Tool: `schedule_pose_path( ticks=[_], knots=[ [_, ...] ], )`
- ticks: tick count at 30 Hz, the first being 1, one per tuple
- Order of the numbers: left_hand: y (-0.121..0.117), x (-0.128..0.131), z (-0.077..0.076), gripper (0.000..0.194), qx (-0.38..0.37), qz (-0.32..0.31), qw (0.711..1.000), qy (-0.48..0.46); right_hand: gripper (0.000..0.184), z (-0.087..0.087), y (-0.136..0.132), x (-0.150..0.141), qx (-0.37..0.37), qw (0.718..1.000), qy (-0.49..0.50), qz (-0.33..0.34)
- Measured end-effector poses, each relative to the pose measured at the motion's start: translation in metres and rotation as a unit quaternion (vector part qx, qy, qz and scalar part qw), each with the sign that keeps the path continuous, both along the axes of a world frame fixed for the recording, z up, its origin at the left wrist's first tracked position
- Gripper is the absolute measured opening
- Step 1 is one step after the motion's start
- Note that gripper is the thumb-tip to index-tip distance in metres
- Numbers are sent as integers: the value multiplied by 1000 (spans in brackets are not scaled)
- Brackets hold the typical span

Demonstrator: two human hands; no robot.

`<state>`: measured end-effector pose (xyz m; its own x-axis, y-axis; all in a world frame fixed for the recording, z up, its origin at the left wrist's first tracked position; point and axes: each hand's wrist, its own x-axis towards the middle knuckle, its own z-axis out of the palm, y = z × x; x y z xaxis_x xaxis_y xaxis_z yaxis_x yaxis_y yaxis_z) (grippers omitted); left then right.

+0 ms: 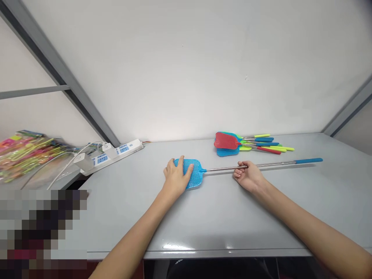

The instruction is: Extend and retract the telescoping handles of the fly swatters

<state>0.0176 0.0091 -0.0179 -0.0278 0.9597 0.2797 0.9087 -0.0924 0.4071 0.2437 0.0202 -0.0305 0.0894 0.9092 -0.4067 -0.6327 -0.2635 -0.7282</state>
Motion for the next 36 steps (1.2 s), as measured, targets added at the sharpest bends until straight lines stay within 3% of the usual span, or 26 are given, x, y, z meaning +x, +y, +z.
schedule_pose_path(
  ticks=[3,8,11,17,25,29,36],
  knots=[
    [-2,2,-3,53,31,-38,997,53,12,3,0,-1,-17,1000,17,0],
    [-9,9,3,36,13,-224,974,42,10,8,-3,-4,-46,998,49,-6],
    [-12,13,7,29,-7,-287,957,35,10,10,-3,-5,-54,997,63,-6],
    [-11,13,11,24,19,-292,954,74,11,10,1,0,-54,994,80,-45],
    [-6,5,13,18,76,-285,945,144,11,18,21,29,-25,975,97,-201],
    [-10,9,13,21,83,-308,933,166,18,18,24,33,-30,968,155,-196],
    [-12,8,12,29,10,-353,920,170,22,9,14,20,-6,960,228,-161]
  ],
)
